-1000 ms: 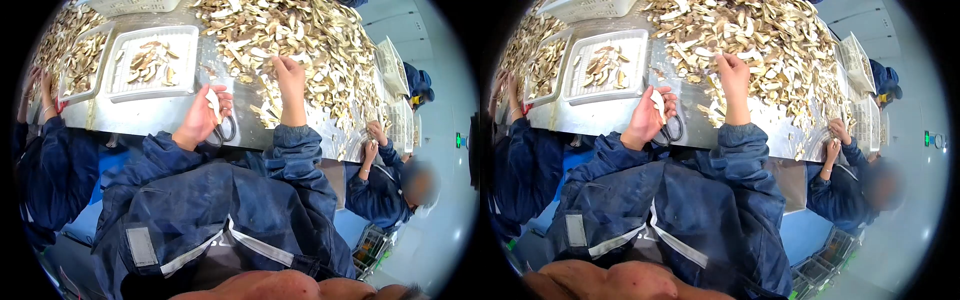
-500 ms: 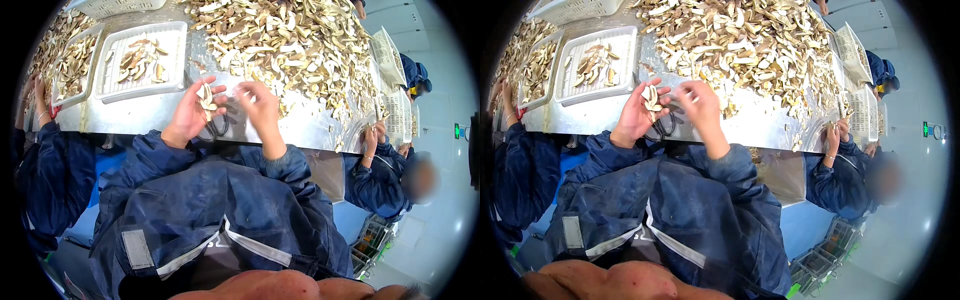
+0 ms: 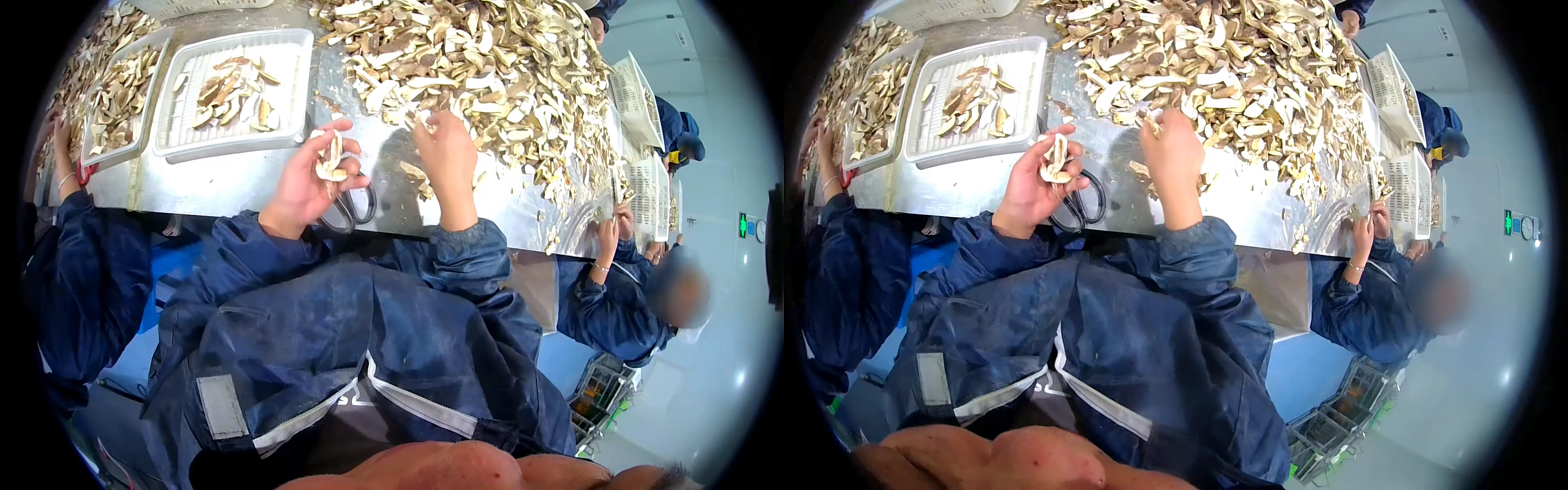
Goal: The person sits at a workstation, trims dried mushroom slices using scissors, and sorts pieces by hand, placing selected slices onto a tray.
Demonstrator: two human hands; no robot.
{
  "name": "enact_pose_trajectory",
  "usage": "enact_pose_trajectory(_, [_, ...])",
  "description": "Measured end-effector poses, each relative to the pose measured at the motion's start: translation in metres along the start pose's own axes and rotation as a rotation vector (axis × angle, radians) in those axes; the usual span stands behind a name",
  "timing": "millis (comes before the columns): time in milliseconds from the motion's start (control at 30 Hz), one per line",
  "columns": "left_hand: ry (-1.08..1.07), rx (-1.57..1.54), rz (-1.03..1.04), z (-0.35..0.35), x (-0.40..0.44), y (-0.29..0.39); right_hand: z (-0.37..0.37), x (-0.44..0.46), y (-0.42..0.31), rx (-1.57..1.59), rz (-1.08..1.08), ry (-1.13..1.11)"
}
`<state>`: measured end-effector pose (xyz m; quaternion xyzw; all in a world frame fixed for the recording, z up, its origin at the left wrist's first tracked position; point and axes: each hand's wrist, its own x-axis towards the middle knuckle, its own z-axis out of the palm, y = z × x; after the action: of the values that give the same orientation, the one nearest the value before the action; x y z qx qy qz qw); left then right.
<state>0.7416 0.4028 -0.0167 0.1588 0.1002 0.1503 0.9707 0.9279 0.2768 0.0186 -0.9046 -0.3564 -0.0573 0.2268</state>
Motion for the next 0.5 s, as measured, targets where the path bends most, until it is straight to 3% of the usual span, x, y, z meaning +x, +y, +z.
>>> enact_pose_trajectory(67, [-0.035,-0.008,-0.008,0.002,0.006,0.001,0.005,0.007,-0.022,0.163,-0.020,-0.014])
enact_pose_trajectory(233, [-0.076,0.043,0.018,-0.004,0.011,-0.002,0.037,0.022,-0.045,0.052,-0.030,-0.060])
enact_pose_trajectory(367, [-0.034,0.069,0.043,-0.007,0.009,-0.007,0.027,0.013,-0.035,0.328,0.000,-0.098])
enact_pose_trajectory(500, [0.036,0.131,0.042,-0.004,0.012,-0.007,-0.007,0.001,-0.014,0.762,0.172,-0.431])
